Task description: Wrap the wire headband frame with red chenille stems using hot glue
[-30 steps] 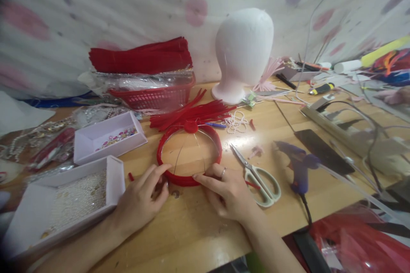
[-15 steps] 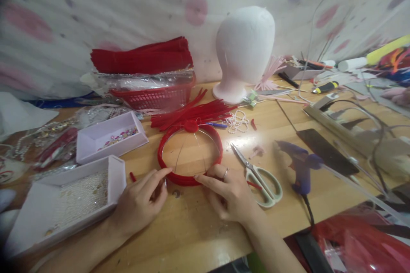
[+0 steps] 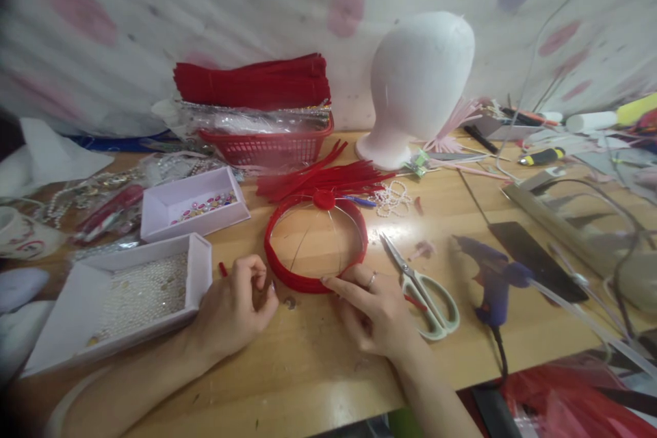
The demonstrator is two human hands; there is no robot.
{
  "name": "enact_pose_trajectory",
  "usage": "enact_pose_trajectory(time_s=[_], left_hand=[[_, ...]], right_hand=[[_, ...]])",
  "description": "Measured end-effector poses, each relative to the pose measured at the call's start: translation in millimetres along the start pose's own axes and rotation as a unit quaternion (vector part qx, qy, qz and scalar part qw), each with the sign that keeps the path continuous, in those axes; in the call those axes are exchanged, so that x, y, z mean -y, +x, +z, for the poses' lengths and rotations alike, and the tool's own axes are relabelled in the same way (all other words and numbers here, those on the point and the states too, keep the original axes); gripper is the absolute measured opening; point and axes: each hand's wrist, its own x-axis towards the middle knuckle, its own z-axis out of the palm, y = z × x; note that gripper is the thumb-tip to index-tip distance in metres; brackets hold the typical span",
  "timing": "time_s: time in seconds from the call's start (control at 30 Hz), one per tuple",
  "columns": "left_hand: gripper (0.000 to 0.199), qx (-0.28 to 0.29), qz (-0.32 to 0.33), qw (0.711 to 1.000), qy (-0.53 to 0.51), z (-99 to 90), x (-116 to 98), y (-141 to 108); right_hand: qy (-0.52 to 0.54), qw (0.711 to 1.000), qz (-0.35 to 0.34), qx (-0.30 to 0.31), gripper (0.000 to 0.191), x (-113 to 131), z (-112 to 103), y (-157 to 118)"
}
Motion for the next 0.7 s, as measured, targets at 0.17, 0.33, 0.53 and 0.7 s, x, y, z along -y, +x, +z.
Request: enact_pose_trajectory(time_s=[0.17, 0.33, 0.53, 0.7], left_hand=[[0.033, 0.027, 0.013, 0.999, -0.009, 1.2, 1.3, -1.5], [0.032, 0.065, 0.019, 0.998, -0.003, 3.8, 4.3, -0.1], [0.025, 0.096, -0.005, 0.995, 0.02, 2.4, 2.5, 2.1], [0.027, 0.097, 0.001, 0.995, 0.028, 1.7, 3.8, 2.4]], right_hand=[[-0.005, 1.0, 0.0, 0.002, 0.042, -1.2, 1.1, -1.3], [-0.005, 1.0, 0.006, 0.004, 0.042, -1.3, 1.9, -2.5], [-0.002, 1.0, 0.004, 0.012, 0.042, -1.4, 1.7, -2.9], [0.002, 1.0, 0.006, 0.004, 0.043, 1.0, 0.9, -1.7]])
